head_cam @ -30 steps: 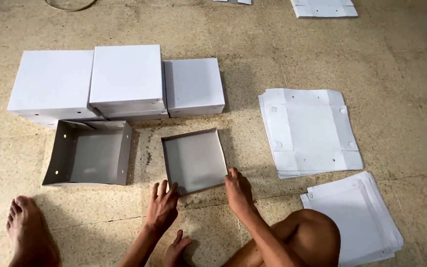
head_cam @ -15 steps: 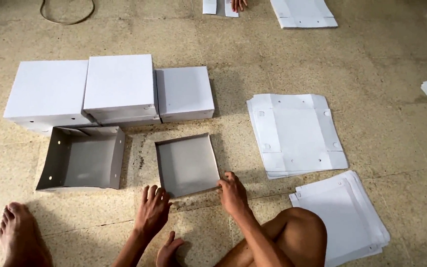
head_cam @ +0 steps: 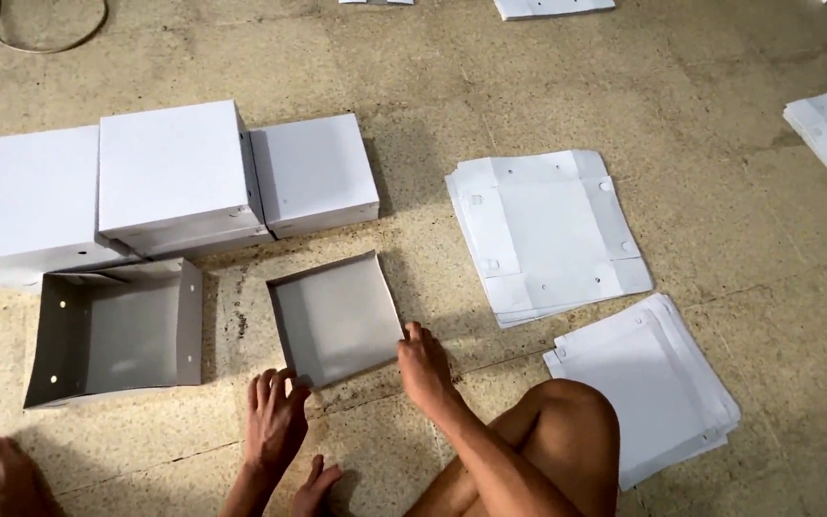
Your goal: Manually folding cardboard sheets into boxes and stacking them.
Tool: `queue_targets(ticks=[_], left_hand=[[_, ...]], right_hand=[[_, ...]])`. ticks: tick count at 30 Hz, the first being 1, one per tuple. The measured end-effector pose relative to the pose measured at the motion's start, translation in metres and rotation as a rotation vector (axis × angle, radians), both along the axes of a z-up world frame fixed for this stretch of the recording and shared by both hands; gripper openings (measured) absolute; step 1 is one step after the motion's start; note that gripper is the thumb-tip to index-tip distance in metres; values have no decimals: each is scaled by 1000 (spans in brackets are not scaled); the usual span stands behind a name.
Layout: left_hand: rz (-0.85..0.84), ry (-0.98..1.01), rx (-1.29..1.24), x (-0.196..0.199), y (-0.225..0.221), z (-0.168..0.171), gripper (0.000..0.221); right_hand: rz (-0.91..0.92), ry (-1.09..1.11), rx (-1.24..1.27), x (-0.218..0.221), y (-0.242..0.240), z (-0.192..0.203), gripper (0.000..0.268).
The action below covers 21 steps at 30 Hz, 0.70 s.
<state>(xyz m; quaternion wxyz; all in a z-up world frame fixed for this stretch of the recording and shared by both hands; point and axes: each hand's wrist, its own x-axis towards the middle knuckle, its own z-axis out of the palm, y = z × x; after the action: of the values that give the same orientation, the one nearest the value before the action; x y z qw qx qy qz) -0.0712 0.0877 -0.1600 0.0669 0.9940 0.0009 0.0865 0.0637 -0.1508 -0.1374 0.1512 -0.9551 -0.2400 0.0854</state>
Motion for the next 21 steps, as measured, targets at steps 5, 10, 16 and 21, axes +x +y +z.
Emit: queue_targets(ticks=[5, 10, 16, 21], left_hand=[[327, -79, -581, 3, -5, -12, 75], [473, -89, -578, 1, 3, -27, 49], [501, -166, -463, 4, 10, -54, 34], [507, -121, -471, 5, 9, -49, 35]], right_hand=[[-65, 147, 162, 6, -2, 19, 57], [-122, 250, 315, 12, -5, 5, 57], [-72, 224, 335, 13, -8, -21, 50], [-24, 86, 340, 7, -5, -32, 37]])
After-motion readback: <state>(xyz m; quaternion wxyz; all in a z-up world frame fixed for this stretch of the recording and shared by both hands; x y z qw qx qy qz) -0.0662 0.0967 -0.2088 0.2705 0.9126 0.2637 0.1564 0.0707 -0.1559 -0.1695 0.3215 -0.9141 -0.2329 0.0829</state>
